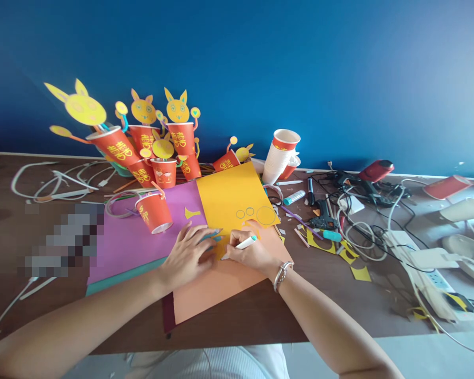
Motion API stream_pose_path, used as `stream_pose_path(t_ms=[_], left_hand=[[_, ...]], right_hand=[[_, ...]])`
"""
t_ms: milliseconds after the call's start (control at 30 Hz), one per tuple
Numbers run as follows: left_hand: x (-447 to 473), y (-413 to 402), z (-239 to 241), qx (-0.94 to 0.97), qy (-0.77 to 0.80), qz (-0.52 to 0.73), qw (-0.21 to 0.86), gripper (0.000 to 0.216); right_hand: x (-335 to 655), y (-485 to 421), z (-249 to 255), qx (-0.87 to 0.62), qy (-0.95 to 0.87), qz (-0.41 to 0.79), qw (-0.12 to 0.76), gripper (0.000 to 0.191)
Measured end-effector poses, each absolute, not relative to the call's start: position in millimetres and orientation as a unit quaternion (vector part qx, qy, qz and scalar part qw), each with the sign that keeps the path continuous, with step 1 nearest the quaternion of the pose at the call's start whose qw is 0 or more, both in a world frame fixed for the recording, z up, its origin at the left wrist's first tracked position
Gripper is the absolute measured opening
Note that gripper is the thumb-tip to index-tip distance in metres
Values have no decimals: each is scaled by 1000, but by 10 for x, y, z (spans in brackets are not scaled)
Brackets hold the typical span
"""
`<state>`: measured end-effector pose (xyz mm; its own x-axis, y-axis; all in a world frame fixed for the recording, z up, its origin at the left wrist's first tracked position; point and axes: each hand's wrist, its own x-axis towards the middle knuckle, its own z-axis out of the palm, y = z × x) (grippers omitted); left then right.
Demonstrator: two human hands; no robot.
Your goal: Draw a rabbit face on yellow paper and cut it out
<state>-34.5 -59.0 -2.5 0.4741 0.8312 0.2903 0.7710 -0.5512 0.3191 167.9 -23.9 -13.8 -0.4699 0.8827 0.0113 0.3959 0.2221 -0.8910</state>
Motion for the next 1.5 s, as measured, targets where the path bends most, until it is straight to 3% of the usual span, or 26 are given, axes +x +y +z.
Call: stream_pose_path(t_ms=[1500], left_hand=[[-339,-585,-75,851,479,208,55,20]], right_hand=[[1621,-249,-124,-476,-709,429,295,23]])
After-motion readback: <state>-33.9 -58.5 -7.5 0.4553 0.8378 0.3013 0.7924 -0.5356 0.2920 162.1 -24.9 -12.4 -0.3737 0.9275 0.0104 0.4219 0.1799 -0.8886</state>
